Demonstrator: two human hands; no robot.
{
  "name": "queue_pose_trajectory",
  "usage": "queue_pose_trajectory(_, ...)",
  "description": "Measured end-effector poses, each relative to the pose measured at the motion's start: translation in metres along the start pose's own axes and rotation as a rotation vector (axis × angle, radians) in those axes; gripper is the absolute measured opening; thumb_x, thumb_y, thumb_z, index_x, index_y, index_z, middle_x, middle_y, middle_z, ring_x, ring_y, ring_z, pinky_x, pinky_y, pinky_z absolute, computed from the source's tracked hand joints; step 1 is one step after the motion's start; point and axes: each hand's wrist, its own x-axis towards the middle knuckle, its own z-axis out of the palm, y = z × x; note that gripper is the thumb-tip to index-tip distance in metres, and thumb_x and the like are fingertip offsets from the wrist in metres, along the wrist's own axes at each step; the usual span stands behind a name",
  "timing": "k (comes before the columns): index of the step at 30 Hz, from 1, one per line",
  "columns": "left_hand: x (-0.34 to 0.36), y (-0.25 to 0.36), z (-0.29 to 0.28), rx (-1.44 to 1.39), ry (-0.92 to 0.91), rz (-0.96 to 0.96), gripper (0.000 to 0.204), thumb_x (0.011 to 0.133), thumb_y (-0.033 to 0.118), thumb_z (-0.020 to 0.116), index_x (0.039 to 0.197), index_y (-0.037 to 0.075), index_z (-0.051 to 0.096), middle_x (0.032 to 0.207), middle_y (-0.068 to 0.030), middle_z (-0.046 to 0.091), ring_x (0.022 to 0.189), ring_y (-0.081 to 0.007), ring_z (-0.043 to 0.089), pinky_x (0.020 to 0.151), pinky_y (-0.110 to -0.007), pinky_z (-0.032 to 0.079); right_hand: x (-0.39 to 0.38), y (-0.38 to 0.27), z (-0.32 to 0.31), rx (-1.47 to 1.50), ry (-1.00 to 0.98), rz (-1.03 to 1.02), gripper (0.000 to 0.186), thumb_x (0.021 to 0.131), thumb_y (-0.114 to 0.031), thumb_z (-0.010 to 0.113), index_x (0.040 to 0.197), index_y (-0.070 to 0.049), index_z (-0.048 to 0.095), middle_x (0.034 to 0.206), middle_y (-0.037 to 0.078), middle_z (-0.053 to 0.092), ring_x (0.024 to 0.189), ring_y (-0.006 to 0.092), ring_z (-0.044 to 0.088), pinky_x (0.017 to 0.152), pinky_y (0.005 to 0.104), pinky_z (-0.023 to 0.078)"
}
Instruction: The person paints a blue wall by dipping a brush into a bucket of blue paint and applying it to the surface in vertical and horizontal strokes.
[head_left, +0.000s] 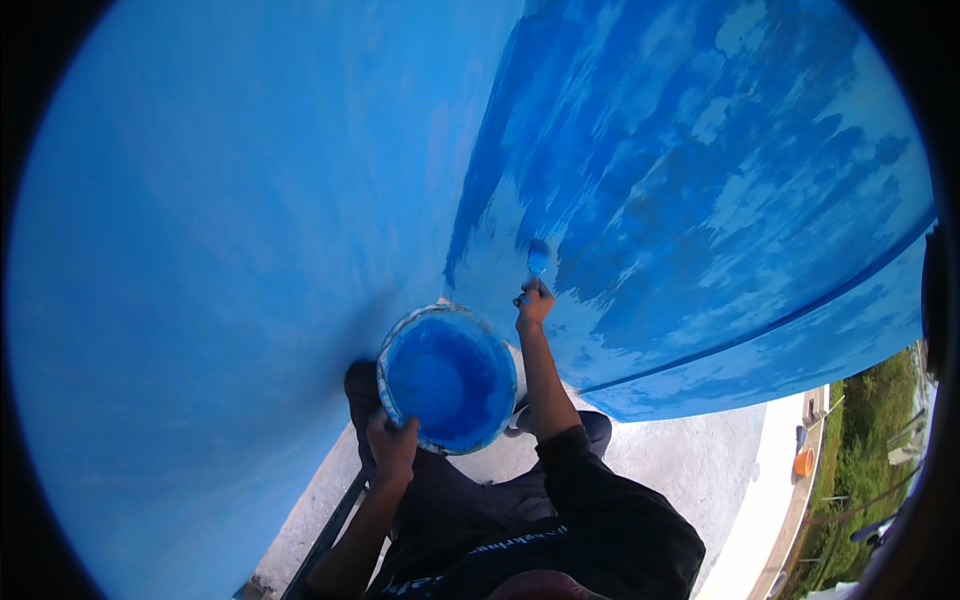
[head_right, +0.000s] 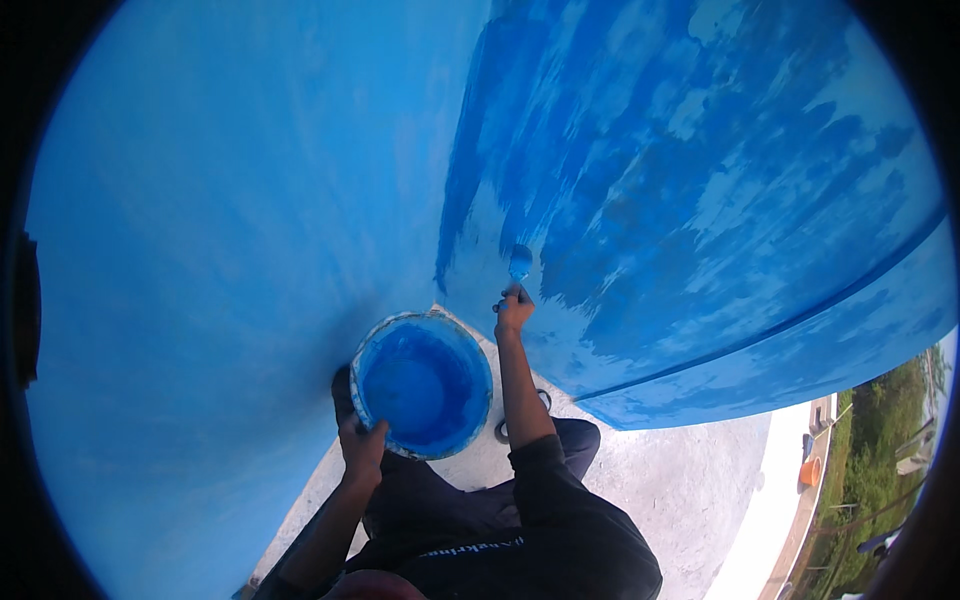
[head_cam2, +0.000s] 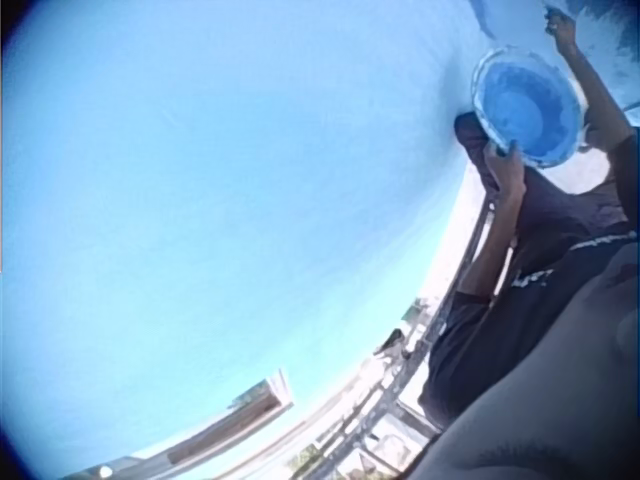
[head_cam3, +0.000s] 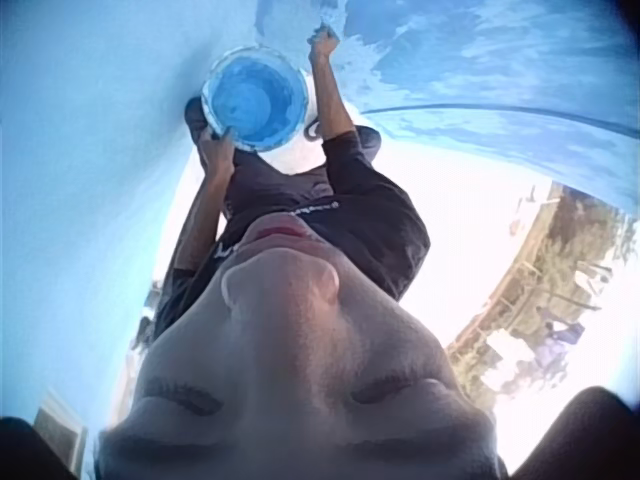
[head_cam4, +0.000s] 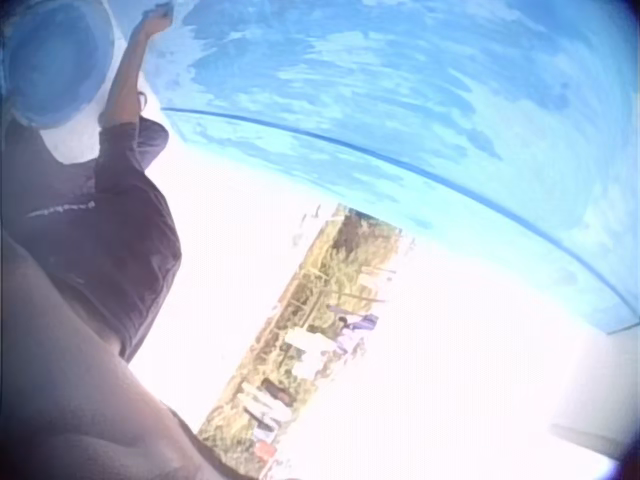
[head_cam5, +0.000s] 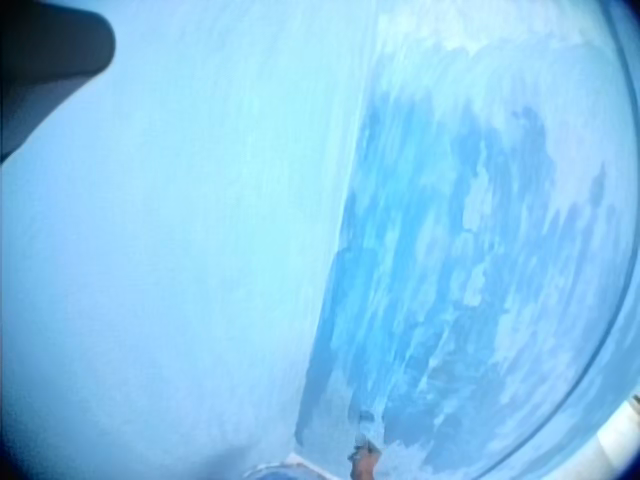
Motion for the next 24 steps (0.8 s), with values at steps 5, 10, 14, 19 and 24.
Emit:
queue_pose_trajectory(5,0.005,-0.012,0.002,-0.018,0.008,-0.003,0.032,0.075,0.007,0.069,0.105,-0.003,0.066,0.094,-0.0103,0.069,0.085,-0.0185,0.064,0.077,-0.035,0.049,0.018,0.002,-0.015,-0.069,0.018,0.159,0.033,0.099,-0.018,0.056,0.11,0.012,0.061,0.076,0.009,0.06,0.052,0.0112,0.048,0.043,0.0302,0.043)
queue_pose_trajectory(10,0.013,-0.026,-0.005,0.053,0.037,-0.049,0.033,0.076,0.007,0.071,0.108,-0.002,0.066,0.098,-0.0109,0.07,0.089,-0.0188,0.065,0.081,-0.035,0.05,-0.016,-0.116,0.04,0.053,-0.242,-0.183,0.034,0.099,-0.02,0.057,0.113,0.011,0.061,0.074,0.007,0.059,0.051,0.0083,0.047,0.043,0.0277,0.039)
queue_pose_trajectory(14,0.013,-0.025,-0.006,-0.117,-0.029,-0.03,0.029,0.08,0.002,0.067,0.108,-0.003,0.066,0.102,-0.0099,0.071,0.09,-0.0168,0.065,0.081,-0.032,0.05,-0.019,-0.138,0.051,0.076,-0.26,-0.368,0.034,0.101,-0.022,0.055,0.118,0.007,0.061,0.072,0.005,0.056,0.048,0.0069,0.044,0.041,0.0278,0.037)
queue_pose_trajectory(19,0.021,-0.037,-0.006,-0.15,-0.019,-0.049,0.028,0.08,-0.002,0.064,0.108,-0.004,0.066,0.102,-0.0082,0.07,0.089,-0.0152,0.064,0.081,-0.031,0.05,0.008,0.002,0.001,-0.149,-0.271,-0.225,0.035,0.102,-0.024,0.053,0.117,0.006,0.063,0.067,0.003,0.054,0.043,0.0076,0.045,0.039,0.0289,0.037)
queue_pose_trajectory(24,0.025,-0.043,0.0,-0.056,-0.015,0.014,0.026,0.081,-0.004,0.059,0.107,0.0,0.063,0.096,-0.0055,0.066,0.082,-0.015,0.065,0.07,-0.031,0.056,0.012,0.128,-0.052,-0.429,-0.157,0.089,0.033,0.099,-0.021,0.054,0.101,0.01,0.066,0.066,0.011,0.062,0.043,0.0133,0.053,0.04,0.0308,0.044)
